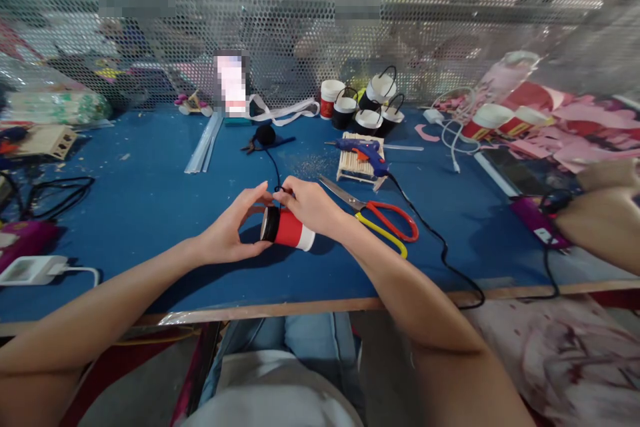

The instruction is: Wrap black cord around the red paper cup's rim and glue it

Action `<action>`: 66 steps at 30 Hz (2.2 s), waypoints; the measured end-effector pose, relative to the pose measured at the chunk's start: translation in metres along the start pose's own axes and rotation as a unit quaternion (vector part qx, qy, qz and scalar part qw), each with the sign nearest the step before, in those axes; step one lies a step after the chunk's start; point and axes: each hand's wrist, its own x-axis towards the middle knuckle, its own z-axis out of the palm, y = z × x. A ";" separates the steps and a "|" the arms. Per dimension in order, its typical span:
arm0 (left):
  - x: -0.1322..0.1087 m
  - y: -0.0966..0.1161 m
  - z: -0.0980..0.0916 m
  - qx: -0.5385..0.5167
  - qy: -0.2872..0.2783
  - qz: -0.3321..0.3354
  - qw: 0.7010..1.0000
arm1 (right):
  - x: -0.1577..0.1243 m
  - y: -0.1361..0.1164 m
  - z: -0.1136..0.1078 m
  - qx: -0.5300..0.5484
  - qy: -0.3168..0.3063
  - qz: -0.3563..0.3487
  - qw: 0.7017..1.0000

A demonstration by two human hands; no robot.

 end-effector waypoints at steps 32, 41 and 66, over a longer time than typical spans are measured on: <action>-0.002 0.005 0.016 -0.112 0.034 -0.164 0.979 | -0.015 -0.013 0.014 -0.104 0.067 -0.045 0.991; -0.001 0.005 0.009 -0.042 0.013 -0.118 0.992 | -0.011 -0.006 0.018 -0.056 0.026 -0.033 0.998; 0.003 0.007 0.005 -0.192 0.054 -0.247 0.948 | -0.018 -0.011 0.028 -0.173 0.091 -0.080 0.977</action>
